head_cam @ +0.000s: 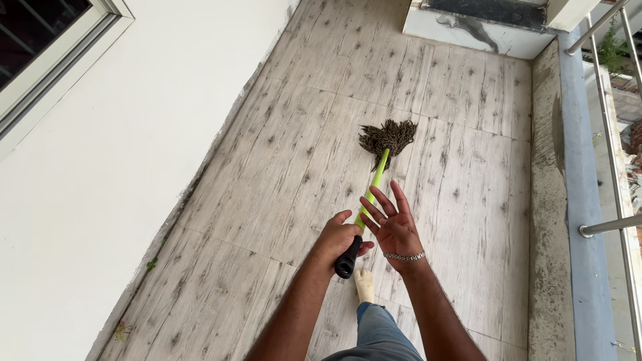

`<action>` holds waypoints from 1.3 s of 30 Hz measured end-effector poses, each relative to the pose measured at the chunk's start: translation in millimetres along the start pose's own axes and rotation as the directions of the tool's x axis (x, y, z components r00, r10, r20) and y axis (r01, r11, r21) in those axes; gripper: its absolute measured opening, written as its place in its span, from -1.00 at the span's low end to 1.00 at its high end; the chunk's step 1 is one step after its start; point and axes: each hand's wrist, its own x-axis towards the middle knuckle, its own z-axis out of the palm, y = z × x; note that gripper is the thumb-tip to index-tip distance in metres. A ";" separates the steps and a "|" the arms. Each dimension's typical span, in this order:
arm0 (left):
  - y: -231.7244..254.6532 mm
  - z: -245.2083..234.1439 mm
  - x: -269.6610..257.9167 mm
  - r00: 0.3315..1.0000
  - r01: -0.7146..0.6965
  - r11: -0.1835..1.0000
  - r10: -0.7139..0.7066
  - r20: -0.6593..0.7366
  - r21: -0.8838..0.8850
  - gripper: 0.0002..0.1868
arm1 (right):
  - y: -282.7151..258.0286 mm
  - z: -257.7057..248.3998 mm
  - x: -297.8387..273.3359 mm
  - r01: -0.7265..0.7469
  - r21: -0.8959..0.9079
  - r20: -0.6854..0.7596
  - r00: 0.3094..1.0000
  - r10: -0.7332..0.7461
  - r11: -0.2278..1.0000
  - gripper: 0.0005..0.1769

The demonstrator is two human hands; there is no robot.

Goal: The person mops a tiled balcony floor using a string mop with a green handle. They move the mop back and forth along the length of the balcony, covering the area near the wall and the railing.

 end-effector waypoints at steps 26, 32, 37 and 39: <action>109.3 180.0 67.0 0.613 -0.750 0.386 0.710 0.346 0.538 -0.61 | -51.7 -175.7 177.3 0.233 -0.814 0.045 0.939 -0.342 0.533 -0.73; 141.3 193.8 172.6 0.392 -0.875 0.316 0.908 0.152 0.366 -0.61 | -49.9 -256.0 311.2 0.199 -0.896 0.102 0.962 -0.253 0.397 -0.77; 137.0 188.5 191.3 0.365 -0.861 0.287 0.924 0.116 0.419 -0.62 | -46.7 -265.5 331.9 0.043 -0.770 -0.014 0.996 -0.084 0.637 -0.55; 124.3 186.9 182.2 0.350 -0.859 0.264 0.928 0.127 0.438 -0.62 | -43.6 -258.0 311.9 0.131 -0.960 0.089 0.981 -0.171 0.246 -0.65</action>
